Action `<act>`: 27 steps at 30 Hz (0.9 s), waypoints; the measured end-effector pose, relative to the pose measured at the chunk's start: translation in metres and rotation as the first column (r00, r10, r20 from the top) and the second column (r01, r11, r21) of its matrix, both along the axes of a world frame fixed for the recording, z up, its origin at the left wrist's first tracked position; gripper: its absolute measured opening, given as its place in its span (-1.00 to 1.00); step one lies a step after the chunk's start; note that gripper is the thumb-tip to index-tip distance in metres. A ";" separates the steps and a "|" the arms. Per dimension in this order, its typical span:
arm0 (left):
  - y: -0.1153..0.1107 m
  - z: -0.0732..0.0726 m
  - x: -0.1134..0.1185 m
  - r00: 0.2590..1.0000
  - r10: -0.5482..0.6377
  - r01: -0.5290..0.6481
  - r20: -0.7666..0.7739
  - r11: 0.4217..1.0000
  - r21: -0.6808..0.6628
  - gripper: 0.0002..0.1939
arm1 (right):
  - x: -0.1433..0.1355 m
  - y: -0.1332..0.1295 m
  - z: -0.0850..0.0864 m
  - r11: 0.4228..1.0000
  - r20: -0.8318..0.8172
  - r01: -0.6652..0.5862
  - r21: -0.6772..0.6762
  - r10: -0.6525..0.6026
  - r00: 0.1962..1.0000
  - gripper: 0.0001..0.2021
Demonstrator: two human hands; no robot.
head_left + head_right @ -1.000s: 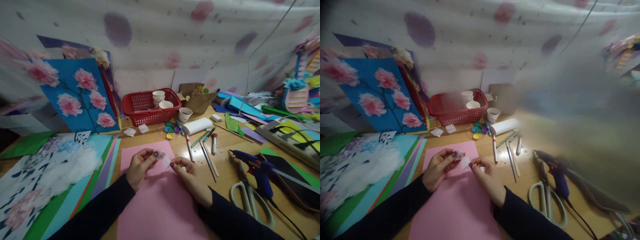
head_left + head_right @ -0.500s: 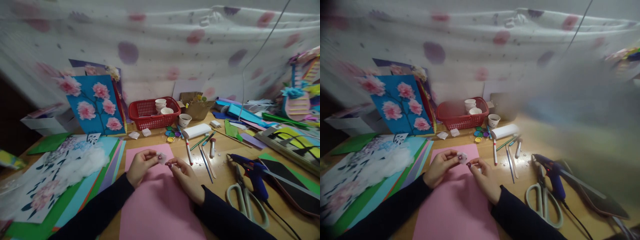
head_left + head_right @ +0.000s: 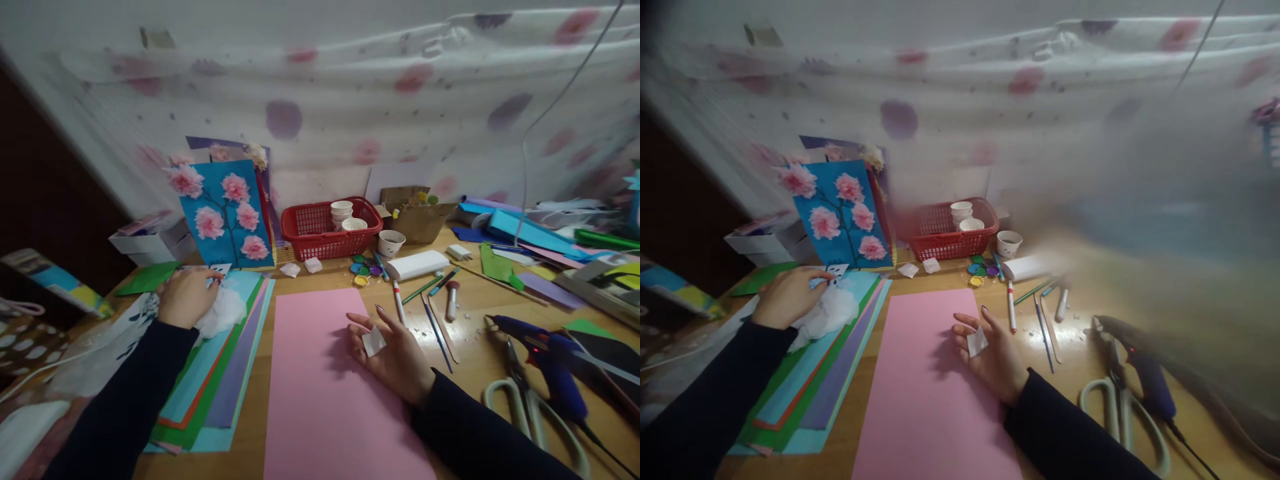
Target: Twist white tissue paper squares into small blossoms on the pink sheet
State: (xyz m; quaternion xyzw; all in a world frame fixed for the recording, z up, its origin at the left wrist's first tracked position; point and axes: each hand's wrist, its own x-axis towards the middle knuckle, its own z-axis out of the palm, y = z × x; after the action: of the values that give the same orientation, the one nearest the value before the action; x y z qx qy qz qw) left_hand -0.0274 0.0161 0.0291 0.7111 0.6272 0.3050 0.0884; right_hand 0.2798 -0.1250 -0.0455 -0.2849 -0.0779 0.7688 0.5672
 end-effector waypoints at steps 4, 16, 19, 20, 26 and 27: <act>-0.023 -0.001 0.059 0.951 -0.305 0.309 -0.052 0.947 0.086 -0.84 | -0.002 0.000 0.004 1.000 -0.013 0.004 0.017 -0.004 1.000 -0.61; -0.066 -0.062 0.189 0.512 -0.702 0.852 0.495 0.489 -0.187 -0.83 | 0.003 0.003 -0.004 0.988 0.020 -0.010 0.152 0.007 1.000 -0.53; -0.059 -0.071 0.186 0.476 -0.493 0.850 0.728 0.471 -0.236 -0.85 | 0.002 0.005 -0.004 0.990 0.084 -0.036 0.140 0.025 0.996 -0.53; -0.056 -0.073 0.184 0.468 -0.420 0.841 0.778 0.482 -0.246 -0.81 | 0.002 0.006 -0.005 0.990 0.107 -0.040 0.135 0.026 0.994 -0.54; -0.039 -0.072 0.175 0.325 -0.122 0.870 0.938 0.427 -0.246 -0.59 | 0.009 0.004 -0.010 0.974 0.458 0.086 0.209 -0.175 0.872 -0.74; -0.038 -0.072 0.175 0.304 -0.099 0.882 0.948 0.406 -0.240 -0.57 | 0.011 0.004 -0.008 0.970 0.510 0.089 0.227 -0.196 0.837 -0.78</act>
State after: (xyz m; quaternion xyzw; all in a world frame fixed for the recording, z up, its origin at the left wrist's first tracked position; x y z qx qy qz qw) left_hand 0.1471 -0.0216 -0.0424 0.5339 0.2678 0.2560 0.7601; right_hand 0.2906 -0.1214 -0.0538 -0.4338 -0.2840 0.6047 0.6045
